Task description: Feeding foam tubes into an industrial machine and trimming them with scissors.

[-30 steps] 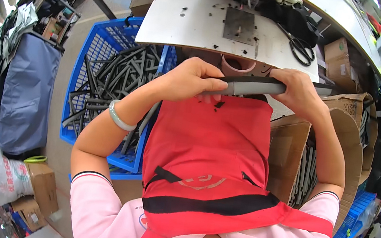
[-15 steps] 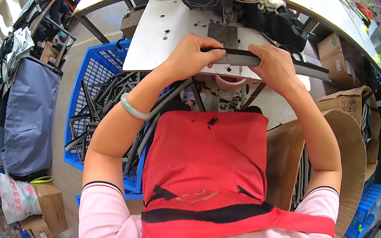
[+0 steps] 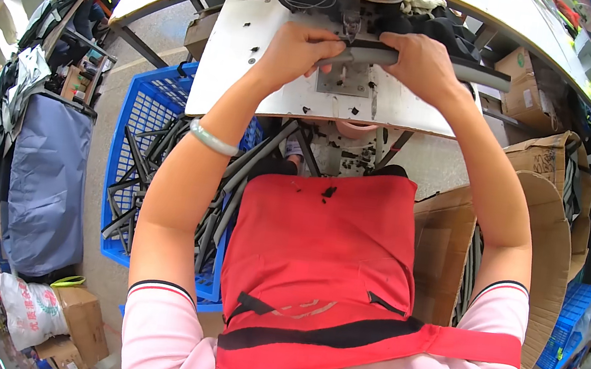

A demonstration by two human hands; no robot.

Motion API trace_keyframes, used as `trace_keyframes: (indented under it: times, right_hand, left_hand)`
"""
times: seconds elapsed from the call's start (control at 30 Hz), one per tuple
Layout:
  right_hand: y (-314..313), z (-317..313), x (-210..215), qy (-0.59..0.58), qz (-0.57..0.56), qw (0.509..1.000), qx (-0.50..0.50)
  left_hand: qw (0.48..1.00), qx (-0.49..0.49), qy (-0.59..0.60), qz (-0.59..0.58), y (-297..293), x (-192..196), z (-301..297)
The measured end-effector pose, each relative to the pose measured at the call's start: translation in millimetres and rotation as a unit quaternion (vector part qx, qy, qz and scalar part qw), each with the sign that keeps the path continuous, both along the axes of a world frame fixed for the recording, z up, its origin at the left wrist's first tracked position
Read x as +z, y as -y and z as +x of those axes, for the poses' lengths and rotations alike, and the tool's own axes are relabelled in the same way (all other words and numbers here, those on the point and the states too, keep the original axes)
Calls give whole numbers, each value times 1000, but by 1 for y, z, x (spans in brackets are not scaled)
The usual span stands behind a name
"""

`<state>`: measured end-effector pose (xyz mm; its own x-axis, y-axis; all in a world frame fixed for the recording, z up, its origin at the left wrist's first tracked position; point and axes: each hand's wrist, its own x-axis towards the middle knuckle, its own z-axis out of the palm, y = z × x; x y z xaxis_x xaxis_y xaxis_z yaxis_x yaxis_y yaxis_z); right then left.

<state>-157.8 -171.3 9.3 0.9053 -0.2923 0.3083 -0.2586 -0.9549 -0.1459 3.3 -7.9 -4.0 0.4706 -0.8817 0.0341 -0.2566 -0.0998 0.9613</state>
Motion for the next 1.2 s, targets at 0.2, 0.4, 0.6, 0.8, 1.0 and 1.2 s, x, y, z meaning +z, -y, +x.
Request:
trace_keyframes:
  times: [0.2, 0.4, 0.6, 0.8, 1.0, 1.2]
  right_hand:
    - [5, 1, -7, -3, -7, 999, -32]
    - [-130, -45, -59, -34, -38, 973, 225]
    - [-168, -20, -153, -3, 60, 978, 200]
    - [-86, -74, -9, -125, 137, 978, 97]
    - [-68, -91, 21, -75, 137, 981, 113]
    - [-40, -76, 21, -80, 118, 987, 69]
  left_hand:
    - [999, 23, -35, -15, 6, -8, 5]
    - [942, -99, 318, 50, -33, -23, -31]
    - [967, -107, 218, -81, -28, -17, -100]
    - [980, -30, 176, -85, -109, -88, -69]
    - [997, -70, 21, 23, -97, -49, -75]
    - [997, -72, -17, 23, -65, 6, -43]
